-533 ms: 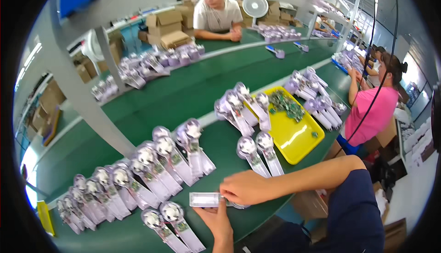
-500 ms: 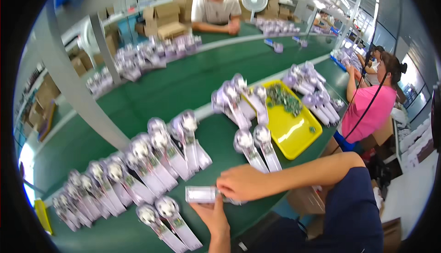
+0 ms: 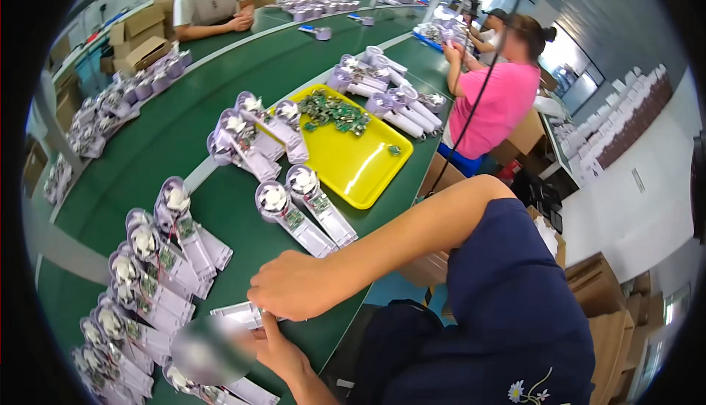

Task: Assembling portable electronic fans on an assembly line.

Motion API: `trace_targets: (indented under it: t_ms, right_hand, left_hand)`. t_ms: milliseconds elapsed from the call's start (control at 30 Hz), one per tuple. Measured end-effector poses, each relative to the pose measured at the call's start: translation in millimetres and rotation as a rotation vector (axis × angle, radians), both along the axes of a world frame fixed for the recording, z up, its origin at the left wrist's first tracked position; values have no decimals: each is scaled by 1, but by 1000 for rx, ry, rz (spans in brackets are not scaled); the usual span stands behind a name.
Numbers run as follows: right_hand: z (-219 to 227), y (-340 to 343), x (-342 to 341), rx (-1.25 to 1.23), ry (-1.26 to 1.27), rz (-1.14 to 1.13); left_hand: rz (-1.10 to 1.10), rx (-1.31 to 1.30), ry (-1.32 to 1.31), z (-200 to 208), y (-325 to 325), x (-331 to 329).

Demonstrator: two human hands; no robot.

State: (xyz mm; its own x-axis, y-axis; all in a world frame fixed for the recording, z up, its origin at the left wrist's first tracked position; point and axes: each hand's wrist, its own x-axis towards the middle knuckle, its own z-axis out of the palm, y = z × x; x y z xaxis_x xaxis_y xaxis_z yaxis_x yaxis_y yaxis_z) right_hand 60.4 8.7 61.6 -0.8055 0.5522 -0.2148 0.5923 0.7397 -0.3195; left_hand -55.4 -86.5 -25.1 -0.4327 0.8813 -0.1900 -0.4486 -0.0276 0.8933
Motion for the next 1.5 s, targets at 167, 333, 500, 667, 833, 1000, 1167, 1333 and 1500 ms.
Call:
trace_targets:
  t_ms: [167,333,500,667,833,1000,1167,1333,1500]
  right_hand:
    - [-11,-12,16,88,82,-28]
    - [-21,8,15,-19,100,-52]
    - [20,16,6,0,20,1]
    - [24,16,-3,1,37,44]
    - [27,11,-8,37,-57,41]
    - [32,8,-15,39,-118,63]
    - [33,14,-19,62,-148,96]
    - [37,18,-30,120,-280,185]
    - [35,16,-36,104,-330,196]
  left_hand:
    - [-52,76,-78,-17,-9,3]
    - [-16,126,-84,-11,-4,9]
    - [-95,165,-165,2,4,5]
    - [-129,139,-202,3,0,1]
    - [-133,113,-166,5,-3,2]
    - [-130,97,-164,6,-6,0]
    - [-139,93,-173,8,-2,2]
    - [-115,91,-155,5,-1,3]
    - [-107,43,-148,2,-3,5]
